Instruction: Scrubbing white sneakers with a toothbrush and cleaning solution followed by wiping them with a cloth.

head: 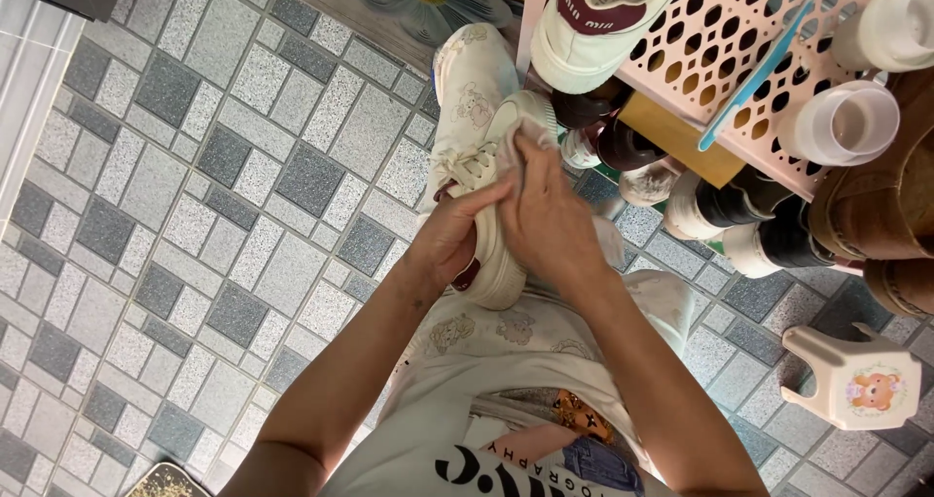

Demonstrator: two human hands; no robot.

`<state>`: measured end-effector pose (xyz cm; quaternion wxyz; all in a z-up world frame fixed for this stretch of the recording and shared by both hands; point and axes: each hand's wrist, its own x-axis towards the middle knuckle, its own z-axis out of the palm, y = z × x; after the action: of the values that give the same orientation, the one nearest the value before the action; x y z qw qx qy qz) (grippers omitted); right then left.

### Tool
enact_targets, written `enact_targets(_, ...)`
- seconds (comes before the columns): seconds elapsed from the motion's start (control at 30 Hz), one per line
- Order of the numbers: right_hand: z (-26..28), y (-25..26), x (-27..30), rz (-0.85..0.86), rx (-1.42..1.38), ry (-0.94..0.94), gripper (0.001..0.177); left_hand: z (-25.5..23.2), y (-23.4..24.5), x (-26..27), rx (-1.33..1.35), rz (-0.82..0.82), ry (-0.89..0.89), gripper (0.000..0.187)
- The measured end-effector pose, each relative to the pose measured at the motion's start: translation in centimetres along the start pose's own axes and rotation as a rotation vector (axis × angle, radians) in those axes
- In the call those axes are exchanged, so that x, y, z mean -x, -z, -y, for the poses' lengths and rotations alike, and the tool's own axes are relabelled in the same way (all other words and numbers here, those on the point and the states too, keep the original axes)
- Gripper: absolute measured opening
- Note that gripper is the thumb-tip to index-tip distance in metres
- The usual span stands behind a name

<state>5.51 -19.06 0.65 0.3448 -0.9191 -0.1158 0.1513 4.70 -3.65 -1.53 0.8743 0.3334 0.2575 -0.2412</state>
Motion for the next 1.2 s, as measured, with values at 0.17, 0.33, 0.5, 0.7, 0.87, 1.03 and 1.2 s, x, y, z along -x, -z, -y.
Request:
enact_targets(0.17,-0.2,1.3,1.7,0.091,-0.226,-0.041,0.081,-0.4,2.0,-0.8,0.052,-0.109,0.049,0.048)
enact_targets(0.33,-5.2,2.2,3.4,0.141,-0.34,-0.07,0.109,-1.1,4.0,-0.8,0.232,-0.147,0.098,0.041)
enact_targets(0.5,-10.5,0.3,5.9,0.271,-0.467,-0.26,0.09,-0.9,4.0,-1.0,0.232,-0.163,0.088,0.04)
enact_targets(0.7,-22.0,-3.6,9.7,0.038,-1.354,-0.347,0.052,-1.0,3.5,-0.7,0.189,-0.122,0.077,0.042)
enact_targets(0.87,-17.6,1.8,12.7,0.073,-1.829,-0.032,0.058,-1.7,2.5,0.0,0.176,-0.09,0.045,0.043)
enact_targets(1.03,-12.9,6.0,9.6,-0.199,-0.453,-0.281,0.02,-1.8,2.8,-0.1,0.226,-0.086,0.046,0.047)
enact_targets(1.2,-9.2,8.8,10.2,0.392,-0.27,-0.193,0.02,-1.5,3.0,-0.3,0.206,-0.106,0.045,0.047)
